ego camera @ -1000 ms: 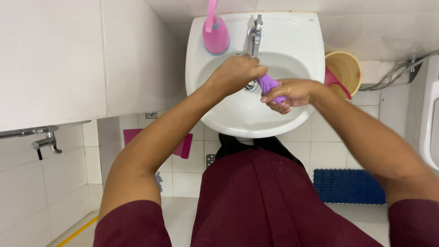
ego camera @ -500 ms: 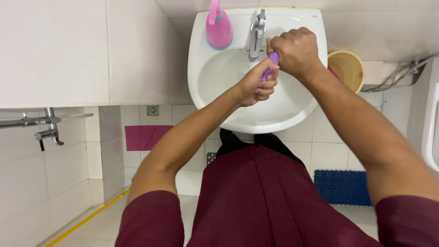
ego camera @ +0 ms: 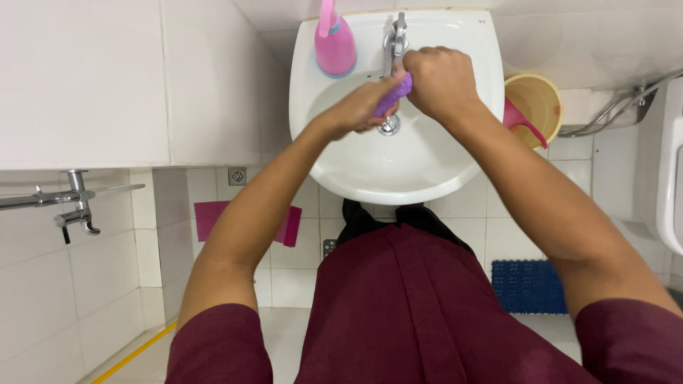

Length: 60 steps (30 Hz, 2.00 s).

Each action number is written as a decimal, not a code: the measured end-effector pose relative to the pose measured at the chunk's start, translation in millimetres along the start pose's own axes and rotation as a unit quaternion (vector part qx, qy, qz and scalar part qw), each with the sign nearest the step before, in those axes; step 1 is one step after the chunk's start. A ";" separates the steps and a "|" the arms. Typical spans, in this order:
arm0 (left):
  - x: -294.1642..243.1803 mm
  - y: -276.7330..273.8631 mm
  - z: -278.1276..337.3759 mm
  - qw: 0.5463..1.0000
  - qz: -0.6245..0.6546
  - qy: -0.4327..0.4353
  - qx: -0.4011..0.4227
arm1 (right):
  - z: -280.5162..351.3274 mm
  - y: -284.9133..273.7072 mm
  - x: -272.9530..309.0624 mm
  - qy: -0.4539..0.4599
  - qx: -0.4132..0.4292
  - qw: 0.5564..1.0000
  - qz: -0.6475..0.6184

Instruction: Cleaning bathroom surfaces including the sink, faucets, and toilet tank using a spray bottle and a microfiber cloth.

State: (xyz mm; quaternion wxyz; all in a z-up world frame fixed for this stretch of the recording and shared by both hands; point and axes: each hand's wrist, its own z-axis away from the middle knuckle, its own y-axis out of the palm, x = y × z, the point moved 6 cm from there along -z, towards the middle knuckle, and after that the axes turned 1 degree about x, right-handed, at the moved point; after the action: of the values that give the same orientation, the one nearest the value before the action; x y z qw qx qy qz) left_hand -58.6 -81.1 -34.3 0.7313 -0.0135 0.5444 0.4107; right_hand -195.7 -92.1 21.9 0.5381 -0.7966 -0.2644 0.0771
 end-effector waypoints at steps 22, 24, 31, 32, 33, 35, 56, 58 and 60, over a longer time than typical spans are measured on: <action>-34.7 30.8 17.0 0.431 -0.809 0.356 -0.181 | 43.4 10.3 6.1 0.223 0.499 0.731 -0.407; -27.4 19.7 8.1 0.615 -0.727 0.207 -0.225 | 7.0 -29.4 23.5 -0.022 0.302 0.948 0.099; 35.4 49.2 -16.0 0.996 0.065 0.046 -0.045 | 3.8 -36.1 22.9 -0.207 -0.050 0.970 0.118; 42.1 61.6 -19.8 0.975 0.213 0.057 0.033 | 4.5 -34.7 23.0 -0.203 -0.083 0.973 0.072; 47.4 74.0 -22.4 0.925 0.357 0.066 0.110 | 6.4 -33.6 22.5 -0.200 -0.114 0.973 0.025; 44.9 81.0 -23.0 0.898 0.411 0.081 0.138 | 9.0 -22.9 18.7 -0.186 -0.131 0.974 0.013; 69.0 15.3 -36.5 0.977 0.158 0.114 -0.082 | 103.3 3.7 -12.9 0.332 0.233 0.707 -0.579; 66.4 28.5 -37.6 0.976 0.136 0.126 -0.118 | 118.3 14.0 -19.8 0.347 0.208 0.686 -0.604; 62.6 30.8 -36.7 0.973 0.038 0.136 -0.182 | 133.1 23.4 -24.6 0.405 0.189 0.632 -0.633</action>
State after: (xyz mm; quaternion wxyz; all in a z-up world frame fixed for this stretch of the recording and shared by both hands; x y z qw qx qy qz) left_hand -102.0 -41.1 -86.6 0.6194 -0.1812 0.5553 0.5246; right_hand -262.9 -2.4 -57.5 0.6468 -0.2659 -0.4384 -0.5646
